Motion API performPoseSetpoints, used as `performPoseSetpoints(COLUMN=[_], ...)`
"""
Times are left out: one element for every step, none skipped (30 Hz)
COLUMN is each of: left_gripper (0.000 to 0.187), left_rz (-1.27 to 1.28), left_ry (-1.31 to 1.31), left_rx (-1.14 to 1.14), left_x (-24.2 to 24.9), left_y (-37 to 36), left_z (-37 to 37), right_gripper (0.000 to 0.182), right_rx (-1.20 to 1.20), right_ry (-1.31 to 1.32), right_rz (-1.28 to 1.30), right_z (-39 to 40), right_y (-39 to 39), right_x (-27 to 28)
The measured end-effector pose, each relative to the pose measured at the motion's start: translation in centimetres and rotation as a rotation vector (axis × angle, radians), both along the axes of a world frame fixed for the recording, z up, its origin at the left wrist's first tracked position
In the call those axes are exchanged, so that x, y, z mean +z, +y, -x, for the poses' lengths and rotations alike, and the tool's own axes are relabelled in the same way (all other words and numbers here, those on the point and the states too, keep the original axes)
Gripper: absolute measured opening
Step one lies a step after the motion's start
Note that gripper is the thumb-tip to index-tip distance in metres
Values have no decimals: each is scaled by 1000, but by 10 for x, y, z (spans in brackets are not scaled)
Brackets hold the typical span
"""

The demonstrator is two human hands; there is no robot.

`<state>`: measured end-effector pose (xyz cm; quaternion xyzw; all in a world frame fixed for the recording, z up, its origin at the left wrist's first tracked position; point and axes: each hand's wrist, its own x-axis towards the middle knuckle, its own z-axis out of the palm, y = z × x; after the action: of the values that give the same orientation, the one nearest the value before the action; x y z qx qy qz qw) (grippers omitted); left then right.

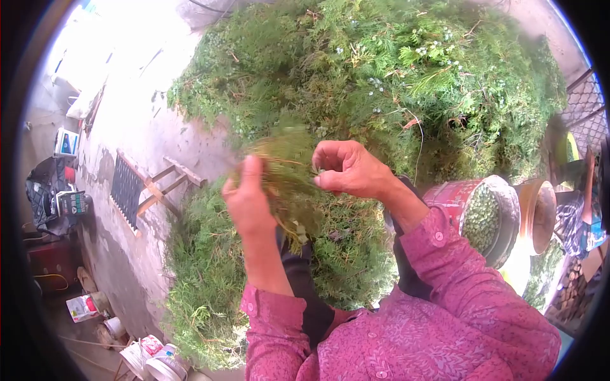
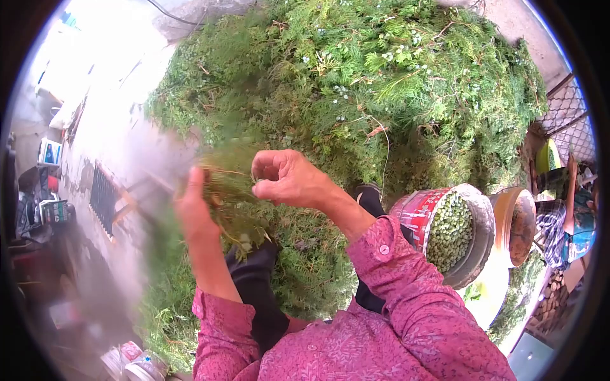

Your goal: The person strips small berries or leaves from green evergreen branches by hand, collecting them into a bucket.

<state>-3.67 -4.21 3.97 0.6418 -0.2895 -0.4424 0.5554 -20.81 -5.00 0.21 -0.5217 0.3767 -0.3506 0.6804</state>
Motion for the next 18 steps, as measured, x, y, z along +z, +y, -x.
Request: performPoseSetpoints(left_gripper=[25, 25, 26, 27, 27, 27, 27, 26, 26, 26, 25, 25, 23, 22, 22, 22, 23, 23], left_rz=[6, 6, 12, 18, 23, 23, 39, 55, 55, 33, 11, 9, -19, -47, -48, -46, -45, -46], left_ry=[83, 78, 190, 302, 321, 319, 338, 357, 356, 392, 429, 427, 505, 583, 583, 583, 582, 582], left_rx=[41, 45, 35, 24, -13, -9, -20, -33, -31, -25, -19, -20, -59, -97, -97, -119, -141, -142], left_x=[-7, -9, -8, -7, -5, -6, -8, -9, -9, -9, -9, -9, -9, -9, -11, -17, -21, -25], left_y=[-7, -8, -7, -6, -5, -5, -5, -6, -6, -7, -7, -6, -5, -5, -5, -6, -7, -7], left_z=[-15, -25, -32, -36, -36, -36, -37, -37, -35, -33, -31, -29, -27, -26, -27, -30, -31, -31], right_gripper=[12, 10, 9, 9, 10, 11, 12, 12, 12, 13, 13, 16, 19, 19, 20, 21, 21, 21], right_rx=[2, 3, 4, 9, -43, -97, -73, -71, -35, 0, 0, 10, 20, 19, -12, -42, -43, -35], right_ry=[-3, -106, -208, -210, -388, -564, -609, -611, -559, -508, -510, -457, -403, -404, -390, -377, -377, -385], right_rz=[-1, -84, -166, -167, -249, -331, -357, -359, -357, -355, -355, -373, -390, -391, -386, -381, -381, -368], right_z=[2, 5, 7, 9, 11, 12, 13, 11, 9, 6, 3, -1, -4, -6, -8, -10, -13, -15], right_y=[1, 1, 1, 0, -3, -4, -4, -4, -4, -3, -3, -1, -1, 0, 0, 0, 0, 0], right_x=[2, 6, 8, 9, 10, 11, 12, 10, 5, 0, -4, -7, -8, -7, -6, -5, -7, -10])
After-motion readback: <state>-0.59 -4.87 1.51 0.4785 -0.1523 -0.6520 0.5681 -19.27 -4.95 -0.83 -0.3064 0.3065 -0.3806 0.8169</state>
